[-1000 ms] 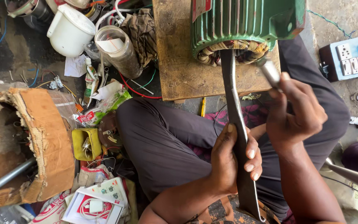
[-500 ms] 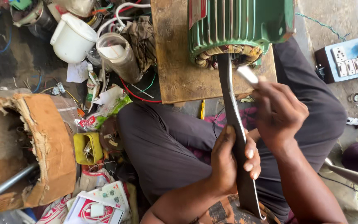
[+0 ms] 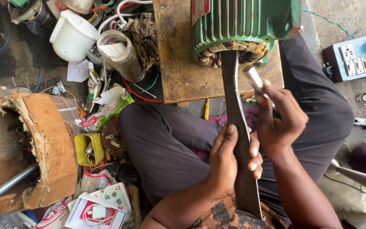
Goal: The person uses a metal rod and a cylindrical tool to repeatedly tap and adjust the internal components of a green electric motor. The person holds the motor steady with one hand while striking the rod with the other, occasionally pausing to inspect the interior.
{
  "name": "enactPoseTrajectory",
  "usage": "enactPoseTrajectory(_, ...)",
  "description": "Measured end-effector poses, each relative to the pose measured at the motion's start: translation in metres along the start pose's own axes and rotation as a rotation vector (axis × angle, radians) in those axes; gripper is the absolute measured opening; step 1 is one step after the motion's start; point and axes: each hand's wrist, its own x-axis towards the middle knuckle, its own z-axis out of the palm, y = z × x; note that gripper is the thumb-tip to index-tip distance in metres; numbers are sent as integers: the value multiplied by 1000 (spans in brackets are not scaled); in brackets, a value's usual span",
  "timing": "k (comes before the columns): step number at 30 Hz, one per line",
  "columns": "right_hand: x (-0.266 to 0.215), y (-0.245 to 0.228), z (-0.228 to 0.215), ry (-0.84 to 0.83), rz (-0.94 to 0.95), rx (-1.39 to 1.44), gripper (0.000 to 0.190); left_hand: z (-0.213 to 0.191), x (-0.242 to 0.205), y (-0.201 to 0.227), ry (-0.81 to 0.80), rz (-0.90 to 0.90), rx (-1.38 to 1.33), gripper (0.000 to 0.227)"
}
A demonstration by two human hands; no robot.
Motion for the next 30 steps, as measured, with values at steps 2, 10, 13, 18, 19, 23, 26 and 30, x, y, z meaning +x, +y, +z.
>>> enactPoseTrajectory(2, -6, 0, 6, 110, 46, 40, 19, -4, -1, 0, -14, -13, -33, 32)
enactPoseTrajectory(10, 4, -2, 0, 8, -89, -46, 15, -9, -6, 7, -30, -9, -30, 32)
enactPoseTrajectory(13, 6, -14, 0, 154, -48, -25, 17, -7, -4, 16, -31, -38, 6, 30)
enactPoseTrajectory(18, 4, -29, 8, 190, 172, 88, 25, -6, -8, 28, -12, -69, 20, 30)
enactPoseTrajectory(19, 4, -28, 11, 139, 67, -17, 22, -7, -9, 29, -21, -70, 16, 29)
enactPoseTrajectory(23, 4, -16, 14, -62, -81, -163, 24, -13, -6, 29, -67, -67, -21, 30)
enactPoseTrajectory(26, 1, -11, 15, 13, -81, -127, 25, -18, -4, 30, -104, -66, -54, 32)
enactPoseTrajectory(30, -5, -14, 11, 55, -130, -120, 23, -27, -7, 29, -158, -76, -178, 36)
